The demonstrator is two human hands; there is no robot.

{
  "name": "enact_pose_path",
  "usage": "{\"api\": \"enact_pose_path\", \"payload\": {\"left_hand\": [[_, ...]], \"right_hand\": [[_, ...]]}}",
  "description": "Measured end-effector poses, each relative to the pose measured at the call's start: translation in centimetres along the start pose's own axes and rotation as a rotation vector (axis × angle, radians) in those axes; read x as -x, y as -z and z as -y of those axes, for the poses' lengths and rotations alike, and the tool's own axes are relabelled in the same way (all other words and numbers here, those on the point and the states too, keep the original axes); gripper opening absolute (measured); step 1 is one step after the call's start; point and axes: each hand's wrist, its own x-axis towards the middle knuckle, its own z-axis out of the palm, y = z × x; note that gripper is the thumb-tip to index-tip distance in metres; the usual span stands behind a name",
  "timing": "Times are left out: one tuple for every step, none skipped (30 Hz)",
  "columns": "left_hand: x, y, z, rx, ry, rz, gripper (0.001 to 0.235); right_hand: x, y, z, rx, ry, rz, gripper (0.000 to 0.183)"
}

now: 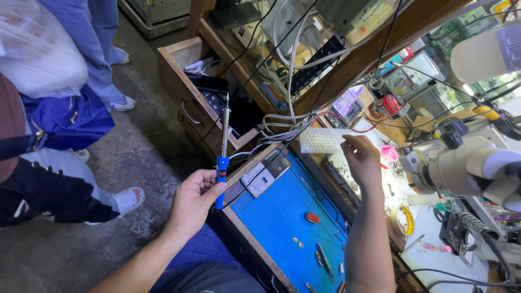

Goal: The person sits on the floor at a low workbench and uses a soldering iron to work on a small electronic component. They then set the tool down and handle a small black object, turning it over in their hands.

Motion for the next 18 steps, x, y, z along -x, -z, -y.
{"api": "enact_pose_path", "payload": {"left_hand": [[0.0,0.0,0.0,0.0,-0.004,0.002,0.018],[0.0,0.0,0.0,0.0,-0.007,0.004,0.018],[0.1,0.0,0.0,0.0,-0.007,0.006,0.018],[0.2,-0.1,0.0,0.01,-0.005,0.012,0.019],[0.2,-0.1,0.0,0.02,-0.004,0.018,0.019],[0.1,-0.1,0.0,0.029,-0.004,0.025,0.019],[0.1,-0.1,0.0,0.031,0.001,0.024,0.019],[0.1,-0.2,0.0,0.032,0.006,0.023,0.019],[0.1,-0.1,-0.1,0.032,0.01,0.023,0.019],[0.1,-0.1,-0.2,0.036,0.024,0.017,0.019],[0.1,-0.1,-0.3,0.04,0.039,0.013,0.02],[0.0,-0.2,-0.3,0.044,0.055,0.009,0.02],[0.0,-0.1,-0.2,0.058,0.061,0.011,0.021],[0.0,-0.1,-0.2,0.073,0.068,0.013,0.021],[-0.1,0.0,-0.1,0.085,0.074,0.016,0.021],[-0.3,0.0,0.1,0.094,0.071,0.014,0.021],[-0.4,0.0,0.3,0.103,0.069,0.011,0.022],[-0.4,0.0,0.5,0.112,0.066,0.009,0.022]], "right_hand": [[0.4,0.0,0.1,0.016,0.001,0.005,0.022],[0.7,-0.1,0.2,0.031,0.003,0.01,0.022],[1.1,-0.1,0.4,0.047,0.001,0.018,0.022],[1.6,-0.2,0.6,0.062,-0.011,0.025,0.022],[1.9,-0.1,0.8,0.076,-0.021,0.03,0.023],[2.2,0.0,0.9,0.09,-0.031,0.034,0.023],[2.4,0.0,1.1,0.077,-0.028,0.035,0.023],[2.6,-0.1,1.2,0.063,-0.024,0.036,0.024],[2.8,-0.1,1.4,0.048,-0.02,0.036,0.024],[3.0,-0.1,1.5,0.046,-0.019,0.038,0.024],[3.3,-0.1,1.7,0.045,-0.019,0.039,0.024],[3.6,-0.1,1.8,0.044,-0.019,0.041,0.024],[3.9,-0.2,1.9,0.037,-0.029,0.046,0.024],[4.1,-0.4,2.0,0.03,-0.04,0.05,0.024],[4.3,-0.4,2.1,0.023,-0.051,0.053,0.024],[4.6,-0.4,2.1,0.024,-0.048,0.058,0.024],[4.9,-0.4,2.2,0.026,-0.045,0.064,0.024],[5.2,-0.3,2.3,0.027,-0.042,0.07,0.024]]}}
